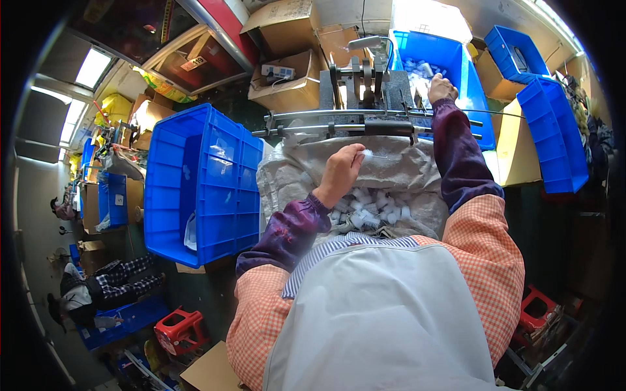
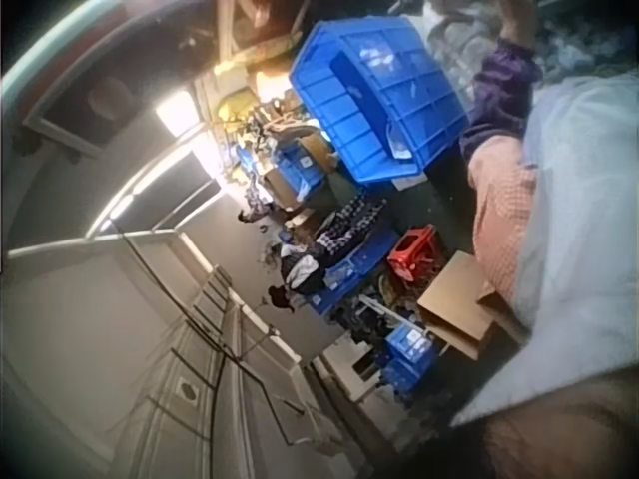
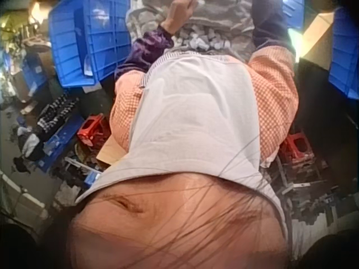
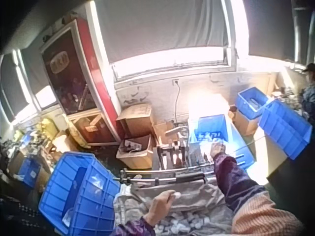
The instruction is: The person repeatedly picks small white cotton-like objects from a cloth bag and places them into a mechanical device. The person handles the objects one at a time, transferring them from the bag to the machine's input area. The task is performed continuously throughout the clip.
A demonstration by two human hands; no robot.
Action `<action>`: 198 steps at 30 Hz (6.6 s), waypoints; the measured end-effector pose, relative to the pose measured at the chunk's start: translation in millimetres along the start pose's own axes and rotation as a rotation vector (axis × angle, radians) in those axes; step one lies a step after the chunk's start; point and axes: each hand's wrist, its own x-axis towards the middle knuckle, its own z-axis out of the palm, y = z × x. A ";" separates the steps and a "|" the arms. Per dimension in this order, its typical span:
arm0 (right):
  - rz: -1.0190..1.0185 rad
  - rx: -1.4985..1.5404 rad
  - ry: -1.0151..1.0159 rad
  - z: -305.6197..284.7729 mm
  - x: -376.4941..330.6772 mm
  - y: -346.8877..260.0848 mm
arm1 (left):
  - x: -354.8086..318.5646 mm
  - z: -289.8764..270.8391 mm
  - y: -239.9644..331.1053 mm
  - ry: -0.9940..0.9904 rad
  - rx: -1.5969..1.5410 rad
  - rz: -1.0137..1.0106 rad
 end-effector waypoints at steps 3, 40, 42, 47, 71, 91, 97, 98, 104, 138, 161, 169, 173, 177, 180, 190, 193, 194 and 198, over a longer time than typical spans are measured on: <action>-0.345 0.291 -0.016 -35.3 -50.3 -2.5 | 9.3 4.5 4.4 0.040 0.023 0.038; -0.245 0.195 -0.115 10.7 -51.0 -58.3 | -87.8 -38.9 -144.7 -0.165 0.637 -0.418; -0.268 0.212 -0.039 20.8 -54.3 -59.1 | -86.5 -41.2 -152.2 -0.109 0.518 -0.436; -0.281 0.284 -0.095 22.1 -58.0 -80.1 | -69.8 -48.6 -126.7 -0.011 0.490 -0.283; -0.433 0.012 -0.225 10.1 -12.3 -39.8 | -26.2 -37.1 -30.9 0.073 0.039 -0.124; -0.540 0.607 -0.079 -14.3 -77.2 -54.6 | -39.7 -14.9 -51.8 -0.133 0.619 -0.165; -0.465 0.356 0.045 22.2 -45.5 -70.4 | -91.1 -7.7 -104.9 -0.247 0.674 -0.374; -0.454 0.343 0.040 28.5 -43.2 -71.6 | -92.0 -6.0 -103.2 -0.247 0.649 -0.402; -0.494 0.423 0.034 36.4 -36.7 -72.7 | -84.1 0.0 -108.4 -0.153 0.541 -0.367; -0.306 0.224 -0.030 18.7 -65.2 -94.0 | -46.4 -3.0 -35.4 -0.066 0.235 -0.034; -0.688 1.154 -1.097 -70.3 -147.5 -46.0 | 3.1 47.7 13.2 -0.240 0.488 0.651; -0.473 0.707 0.041 -1.6 -72.5 -55.5 | -46.7 54.9 -21.7 -0.512 0.451 0.261; -0.533 0.334 0.124 22.2 -48.6 -63.6 | -94.6 54.3 -60.1 -0.693 0.600 0.174; -0.493 0.320 0.129 30.5 -45.6 -69.3 | -102.6 50.5 -60.8 -0.739 0.651 0.087; -0.502 0.336 0.101 40.4 -37.6 -67.5 | -91.8 49.8 -54.9 -0.864 0.674 -0.032; -0.480 0.350 -0.013 36.4 -33.3 -74.3 | -97.9 50.1 -68.5 -0.906 0.467 -0.092; -0.469 0.332 -0.032 38.1 -32.3 -74.6 | -94.7 47.9 -66.2 -0.875 0.432 -0.100; -0.451 0.327 -0.068 36.2 -31.3 -75.7 | -92.6 46.4 -65.2 -0.861 0.417 -0.111; -0.366 0.232 -0.145 31.9 -30.3 -76.1 | -84.4 33.8 -71.3 -0.723 0.475 -0.006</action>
